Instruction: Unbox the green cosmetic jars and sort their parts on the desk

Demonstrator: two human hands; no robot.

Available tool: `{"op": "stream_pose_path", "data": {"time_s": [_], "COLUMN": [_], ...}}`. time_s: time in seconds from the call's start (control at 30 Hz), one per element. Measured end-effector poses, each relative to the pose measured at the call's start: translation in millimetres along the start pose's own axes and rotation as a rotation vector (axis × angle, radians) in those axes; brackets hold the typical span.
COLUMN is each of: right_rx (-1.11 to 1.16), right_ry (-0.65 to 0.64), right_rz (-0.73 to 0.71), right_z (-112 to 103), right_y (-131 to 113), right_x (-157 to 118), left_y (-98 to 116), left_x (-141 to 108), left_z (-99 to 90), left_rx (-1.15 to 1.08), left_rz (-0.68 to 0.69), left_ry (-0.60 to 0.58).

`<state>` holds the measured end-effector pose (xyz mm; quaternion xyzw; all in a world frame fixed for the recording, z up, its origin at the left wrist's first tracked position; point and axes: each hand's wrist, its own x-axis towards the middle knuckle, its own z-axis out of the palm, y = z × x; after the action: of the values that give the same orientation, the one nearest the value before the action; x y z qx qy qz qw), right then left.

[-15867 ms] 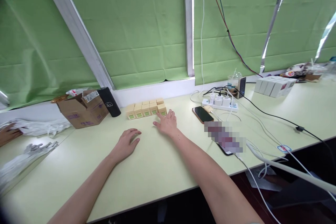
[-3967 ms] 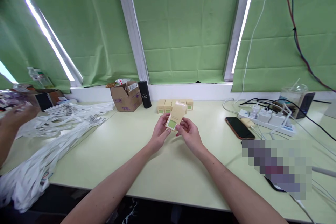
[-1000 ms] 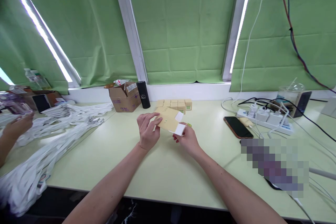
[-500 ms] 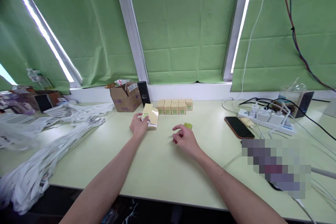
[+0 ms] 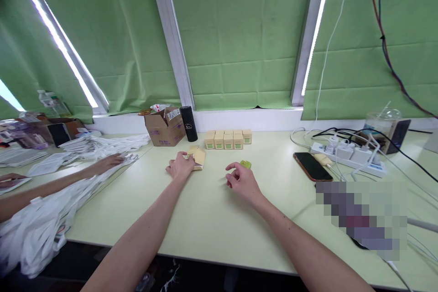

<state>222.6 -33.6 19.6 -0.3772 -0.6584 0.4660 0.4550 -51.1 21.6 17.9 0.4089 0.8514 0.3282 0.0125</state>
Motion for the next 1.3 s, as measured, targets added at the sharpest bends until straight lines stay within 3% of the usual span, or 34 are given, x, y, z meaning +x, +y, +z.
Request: {"op": "stream_pose_path", "data": {"time_s": [0.13, 0.23, 0.33, 0.4, 0.63, 0.8, 0.93, 1.07, 1.17, 1.3], "right_rx": [0.005, -0.024, -0.154, -0.274, -0.664, -0.825, -0.670, -0.223, 0.059, 0.255], "right_ry": [0.102, 0.270, 0.428, 0.468, 0.283, 0.217, 0.226, 0.156, 0.058, -0.049], "right_rz": [-0.043, -0.104, -0.131, -0.131, 0.078, 0.135, 0.102, -0.021, -0.092, -0.078], "right_z": [-6, -16, -30, -39, -43, -39, -38, -30, -22, -16], "right_y": [-3, -4, 0, 8, 38, 45, 48, 40, 27, 12], "right_x": [3, 7, 13, 19, 33, 32, 32, 29, 24, 15], "left_y": [1, 3, 4, 4, 7, 16, 26, 38, 47, 52], "left_x": [-1, -3, -3, -2, -6, -21, -42, -70, -89, -98], "left_z": [-3.2, -5.6, -6.0, -5.4, -6.8, -8.0, -2.7, -1.2, -4.8, -8.6], "left_rx": [0.010, -0.004, -0.025, -0.039, -0.081, -0.237, -0.368, -0.548, -0.673, -0.789], "left_rz": [-0.009, -0.017, -0.020, -0.020, -0.001, 0.275, 0.595, 0.824, 0.888, 0.831], "left_ry": [0.012, 0.027, 0.029, 0.026, 0.115, 0.263, 0.205, -0.016, -0.191, -0.305]}}
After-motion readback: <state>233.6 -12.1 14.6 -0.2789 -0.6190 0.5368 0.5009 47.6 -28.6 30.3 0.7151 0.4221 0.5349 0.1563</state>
